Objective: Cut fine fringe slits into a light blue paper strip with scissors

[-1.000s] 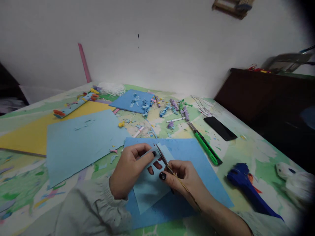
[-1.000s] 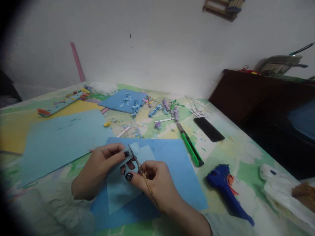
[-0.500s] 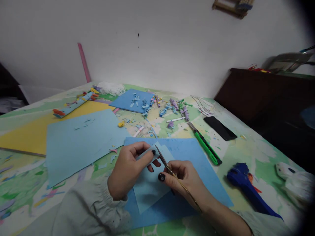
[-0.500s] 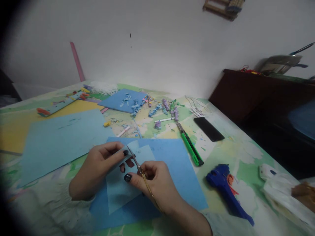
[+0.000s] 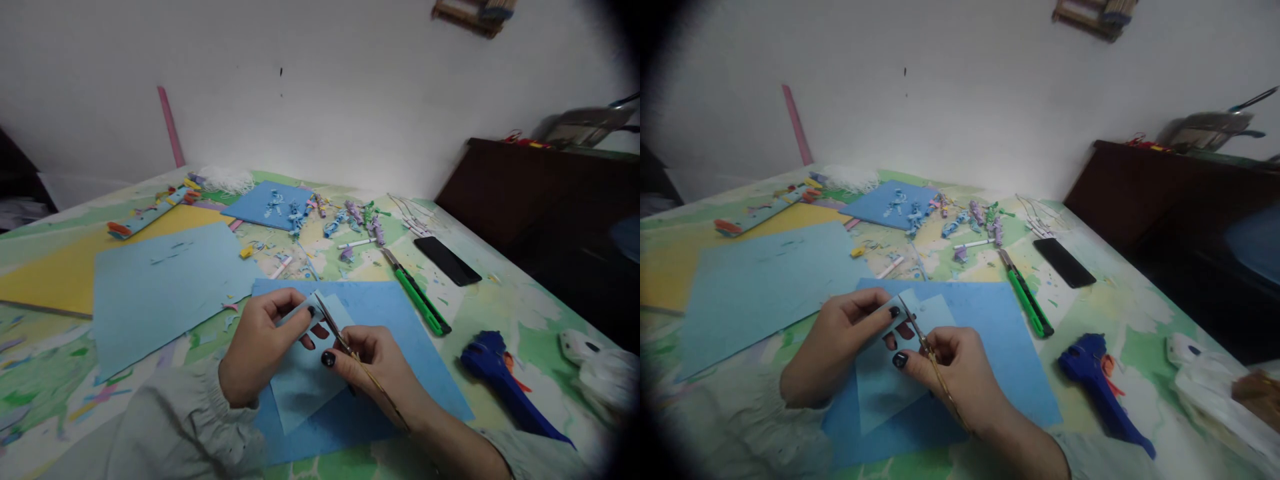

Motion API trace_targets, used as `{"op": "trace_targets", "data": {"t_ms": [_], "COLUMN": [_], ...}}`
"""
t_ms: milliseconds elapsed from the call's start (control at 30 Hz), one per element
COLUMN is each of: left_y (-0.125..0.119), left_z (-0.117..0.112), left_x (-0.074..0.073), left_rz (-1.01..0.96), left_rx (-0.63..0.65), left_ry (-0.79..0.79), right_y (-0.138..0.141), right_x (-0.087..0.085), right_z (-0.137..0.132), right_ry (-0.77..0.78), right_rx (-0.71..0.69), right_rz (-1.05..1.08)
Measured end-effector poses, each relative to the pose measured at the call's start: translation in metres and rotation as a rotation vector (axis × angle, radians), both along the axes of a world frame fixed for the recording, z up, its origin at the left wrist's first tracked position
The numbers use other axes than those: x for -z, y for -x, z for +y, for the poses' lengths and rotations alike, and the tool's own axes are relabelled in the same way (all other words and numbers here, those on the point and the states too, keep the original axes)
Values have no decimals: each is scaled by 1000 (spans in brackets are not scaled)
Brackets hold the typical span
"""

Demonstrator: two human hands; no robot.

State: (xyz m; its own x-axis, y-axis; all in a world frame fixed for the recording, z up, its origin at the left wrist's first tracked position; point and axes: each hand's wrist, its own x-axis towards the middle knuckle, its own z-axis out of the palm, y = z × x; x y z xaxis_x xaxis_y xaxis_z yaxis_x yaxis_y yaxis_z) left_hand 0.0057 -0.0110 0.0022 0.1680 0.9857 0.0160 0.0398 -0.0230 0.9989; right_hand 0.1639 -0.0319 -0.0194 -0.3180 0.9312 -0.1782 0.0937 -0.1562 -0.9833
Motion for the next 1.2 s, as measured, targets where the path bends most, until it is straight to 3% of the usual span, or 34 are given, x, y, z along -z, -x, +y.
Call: {"op": "trace_targets", "data": {"t_ms": [333,800,1200], "left_y": [2,1,-1], "left_z": [0,0,0], "left_x": [0,-2,-1], "left_rz": [-68,-38,-24], "left_rx": [4,-11,-32], "left_ry": [10,1,-1], "right_y": [-1,-2,-3], "right_x": [3,3,3], "right_z": [1,1,1], "right_ry": [-27,-31,-14], "right_rx": [-17,10,-45], "right_rz": [-4,21,0]}}
